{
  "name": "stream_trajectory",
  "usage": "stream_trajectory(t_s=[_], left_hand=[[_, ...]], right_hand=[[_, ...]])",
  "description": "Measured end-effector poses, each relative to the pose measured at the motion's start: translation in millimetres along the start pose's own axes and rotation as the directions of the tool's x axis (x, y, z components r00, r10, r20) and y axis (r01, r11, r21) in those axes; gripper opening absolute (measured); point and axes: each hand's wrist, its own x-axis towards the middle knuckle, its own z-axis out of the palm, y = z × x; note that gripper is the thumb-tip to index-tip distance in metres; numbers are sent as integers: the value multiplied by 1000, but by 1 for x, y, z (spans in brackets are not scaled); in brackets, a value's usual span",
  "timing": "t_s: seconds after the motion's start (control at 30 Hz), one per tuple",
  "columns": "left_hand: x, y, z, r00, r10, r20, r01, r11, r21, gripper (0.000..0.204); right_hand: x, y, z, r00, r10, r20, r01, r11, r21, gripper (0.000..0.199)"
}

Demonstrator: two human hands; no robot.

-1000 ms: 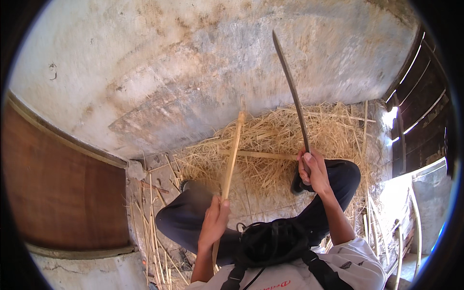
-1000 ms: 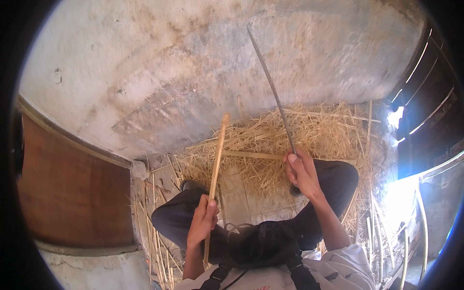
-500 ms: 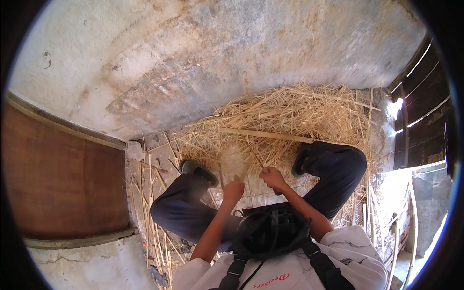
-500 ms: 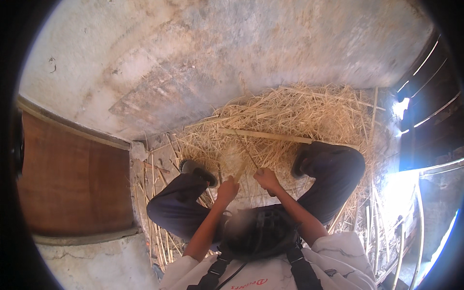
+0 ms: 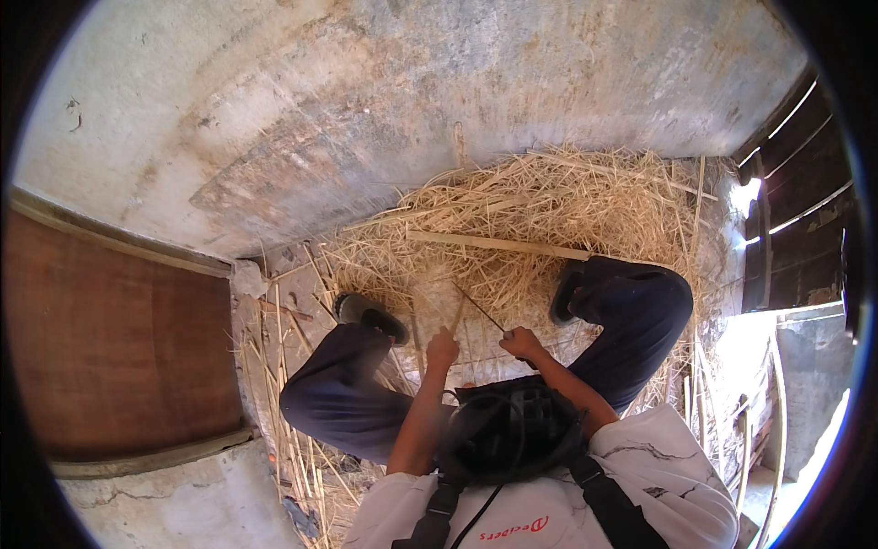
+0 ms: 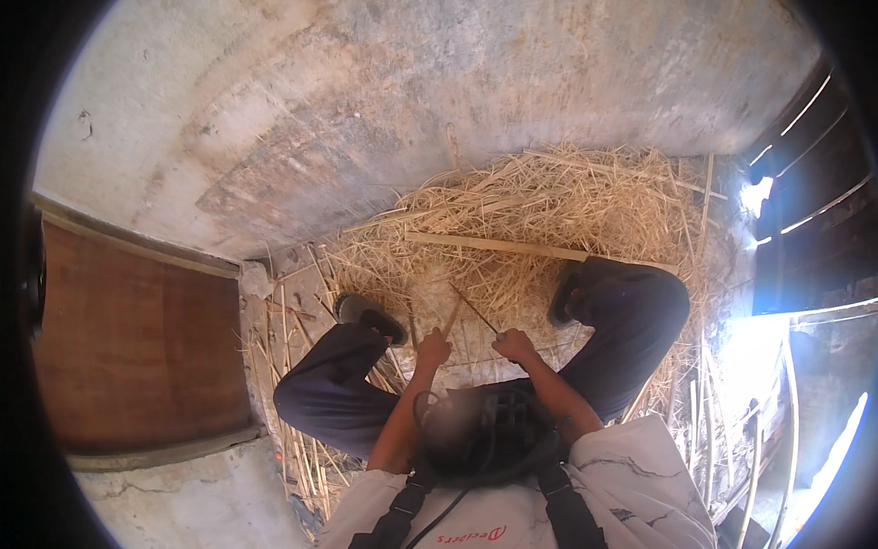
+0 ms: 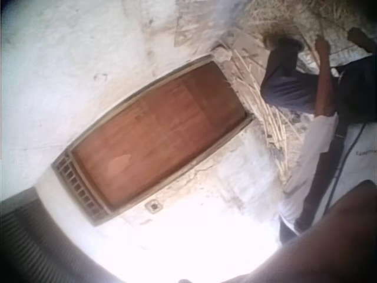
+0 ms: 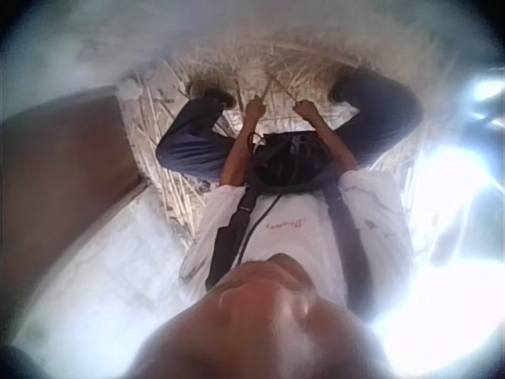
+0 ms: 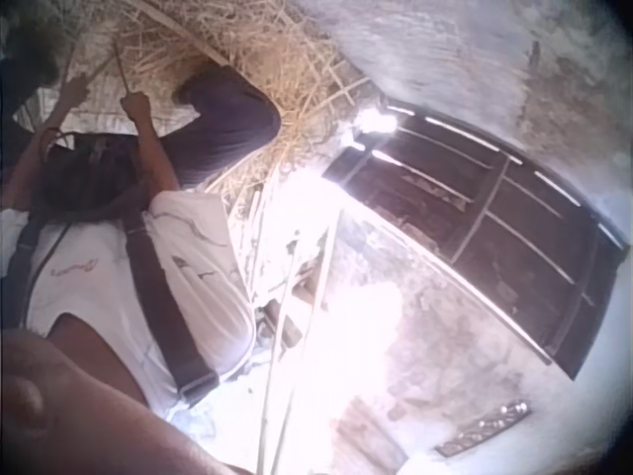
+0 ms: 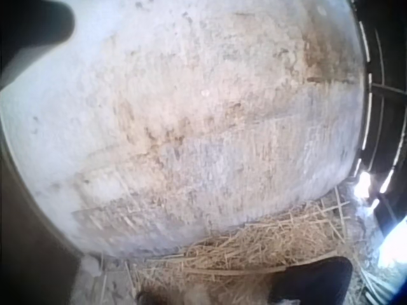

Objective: The person holds a wood strip and uses a large knife to shave down its edges and surfaces.

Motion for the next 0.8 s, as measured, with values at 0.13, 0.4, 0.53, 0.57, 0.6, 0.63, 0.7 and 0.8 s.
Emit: stream_trajectory(t_s=[0.13, 0.4, 0.53, 0.57, 0.6, 0.63, 0.7, 0.8], left_hand=[[-11, 15, 14, 986, 56, -156, -34, 990, 140, 13], [-9, 15, 24, 973, 74, -220, -15, 967, 256, 14], [-4, 1, 15, 991, 11, -134, 4, 994, 108, 19], [-3, -2, 14, 994, 4, -112, 4, 997, 71, 20], [-1, -5, 13, 995, -18, -97, 25, 997, 67, 22], [1, -4, 12, 996, -35, -79, 40, 997, 62, 23], [3, -2, 10, 998, -49, -47, 52, 997, 54, 25], [0, -11, 10, 997, -77, -9, 77, 996, 41, 28]], right_hand=[[0, -16, -2, 998, -37, -59, 43, 993, 107, 38], [8, -21, -4, 999, 22, 40, -32, 961, 275, 37], [0, -13, -3, 993, -91, 78, 85, 993, 77, 35], [0, -17, -3, 985, -171, 37, 169, 984, 59, 37], [1, -22, -1, 968, -252, -5, 252, 967, 36, 38], [6, -29, 1, 954, -292, -69, 296, 953, 57, 40], [10, -37, 4, 945, -299, -133, 316, 940, 132, 43], [7, -40, 15, 981, -163, -109, 183, 959, 217, 43]])
